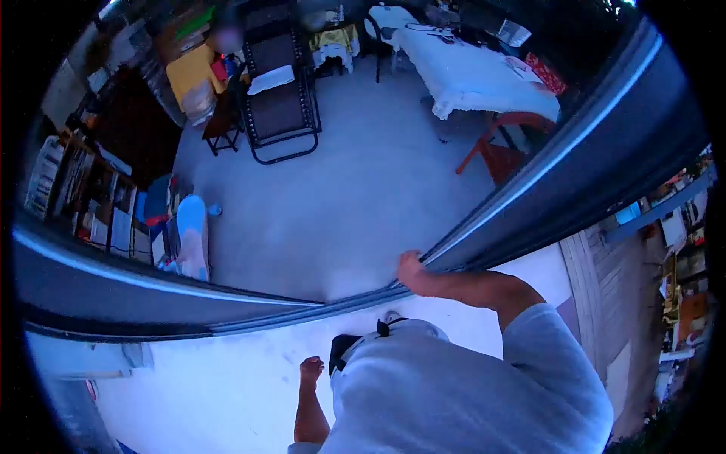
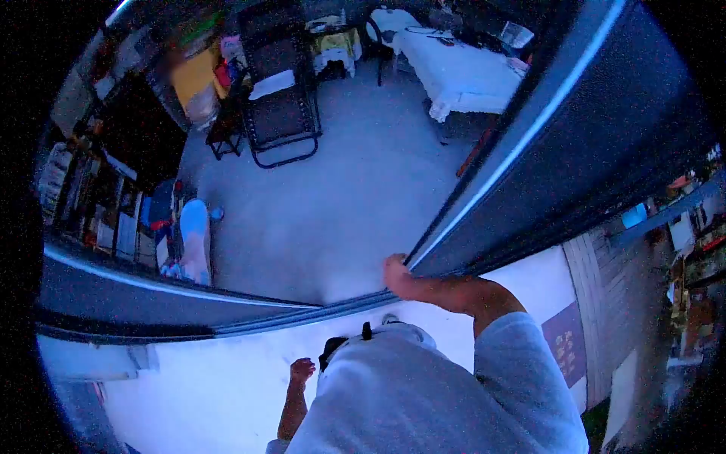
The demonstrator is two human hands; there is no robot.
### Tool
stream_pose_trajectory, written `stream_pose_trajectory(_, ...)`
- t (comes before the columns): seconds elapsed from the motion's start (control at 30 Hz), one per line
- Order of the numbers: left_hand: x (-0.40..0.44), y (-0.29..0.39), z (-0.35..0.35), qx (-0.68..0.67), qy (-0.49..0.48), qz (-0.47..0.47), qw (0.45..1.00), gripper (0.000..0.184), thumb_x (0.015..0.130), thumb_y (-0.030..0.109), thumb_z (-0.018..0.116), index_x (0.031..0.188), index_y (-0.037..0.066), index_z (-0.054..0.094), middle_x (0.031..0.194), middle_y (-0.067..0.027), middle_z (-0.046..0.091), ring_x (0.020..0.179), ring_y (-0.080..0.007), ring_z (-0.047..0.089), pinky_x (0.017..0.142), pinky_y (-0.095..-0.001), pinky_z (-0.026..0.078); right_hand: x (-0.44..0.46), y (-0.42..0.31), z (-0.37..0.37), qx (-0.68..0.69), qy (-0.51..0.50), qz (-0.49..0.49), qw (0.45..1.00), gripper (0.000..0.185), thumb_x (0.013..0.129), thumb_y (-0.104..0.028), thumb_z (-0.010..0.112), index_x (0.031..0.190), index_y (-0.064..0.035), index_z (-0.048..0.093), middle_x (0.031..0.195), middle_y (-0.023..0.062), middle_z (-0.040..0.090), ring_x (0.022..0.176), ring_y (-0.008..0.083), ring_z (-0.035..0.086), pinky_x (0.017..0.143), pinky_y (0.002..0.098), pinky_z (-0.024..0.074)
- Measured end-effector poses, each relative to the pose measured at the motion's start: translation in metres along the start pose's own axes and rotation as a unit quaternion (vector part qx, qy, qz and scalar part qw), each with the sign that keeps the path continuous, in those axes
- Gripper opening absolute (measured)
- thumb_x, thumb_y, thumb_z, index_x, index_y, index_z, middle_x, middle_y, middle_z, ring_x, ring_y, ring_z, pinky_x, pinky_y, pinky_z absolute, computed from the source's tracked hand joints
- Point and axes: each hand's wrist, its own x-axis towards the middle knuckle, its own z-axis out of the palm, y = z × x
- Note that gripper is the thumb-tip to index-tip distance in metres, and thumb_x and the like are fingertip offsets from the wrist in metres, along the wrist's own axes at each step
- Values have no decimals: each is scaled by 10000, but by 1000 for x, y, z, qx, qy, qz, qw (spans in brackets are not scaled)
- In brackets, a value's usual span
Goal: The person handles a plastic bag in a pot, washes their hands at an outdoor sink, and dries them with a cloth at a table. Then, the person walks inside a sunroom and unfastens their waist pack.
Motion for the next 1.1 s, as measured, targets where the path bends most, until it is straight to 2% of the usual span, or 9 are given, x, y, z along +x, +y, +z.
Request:
stream_pose_trajectory(0.13,44,15,22,439,-33,270,856,46,654,118,554,674,78,565,699,-88,578,659,-228,558,541,-360,445,-15,51,21,112,-131,-69,983,199,697,-135,547,871,-87,630,861,85,610,767,260,592,577,488,462)
stream_pose_trajectory(0.17,24,30,54,104,-18,104,989,52,674,106,531,657,71,566,733,-92,581,683,-206,563,560,-348,449,-19,53,38,128,-140,-43,981,188,695,-139,552,859,-98,635,851,75,611,762,256,591,565,477,464)
stream_pose_trajectory(0.2,45,14,50,517,-14,289,806,108,719,108,504,739,40,585,744,-78,591,701,-180,567,589,-312,462,-25,60,64,144,-153,-30,977,177,694,-142,557,846,-109,640,841,65,612,757,251,591,554,466,466)
stream_pose_trajectory(0.23,-18,53,134,338,60,137,929,149,745,102,486,813,22,592,788,-73,601,741,-159,568,632,-266,466,-29,71,73,146,-151,-40,977,177,694,-142,557,846,-109,640,841,65,612,757,251,591,554,466,466)
stream_pose_trajectory(0.7,104,210,272,425,-55,102,898,148,777,112,512,866,17,582,718,-42,560,639,-116,511,576,-260,427,-56,86,122,287,-147,90,942,197,722,-189,543,873,-83,612,837,111,585,803,276,556,637,430,439)
stream_pose_trajectory(0.83,220,233,259,496,-157,197,831,119,728,106,505,792,32,572,701,-107,564,663,-215,543,579,-327,426,-80,63,122,593,-86,48,799,351,777,-300,496,1048,-77,500,986,153,529,917,308,498,785,398,408)
stream_pose_trajectory(0.87,233,258,276,699,-224,335,590,176,708,131,496,831,34,576,800,-141,584,753,-281,556,659,-353,438,-91,45,136,633,-98,68,765,349,773,-315,508,1047,-97,509,971,128,540,931,291,497,819,390,395)
stream_pose_trajectory(1.0,229,322,357,735,-140,186,637,235,715,190,514,889,49,582,884,-149,578,820,-288,552,730,-347,437,-193,-31,126,853,-229,176,435,263,744,-288,514,929,-110,573,940,98,579,922,223,527,818,350,403)
stream_pose_trajectory(1.1,212,374,421,666,-314,204,645,281,744,254,534,934,52,576,891,-125,585,833,-237,557,748,-335,433,-192,-29,72,852,-265,253,374,260,742,-285,514,925,-111,575,933,97,580,917,223,529,815,352,405)
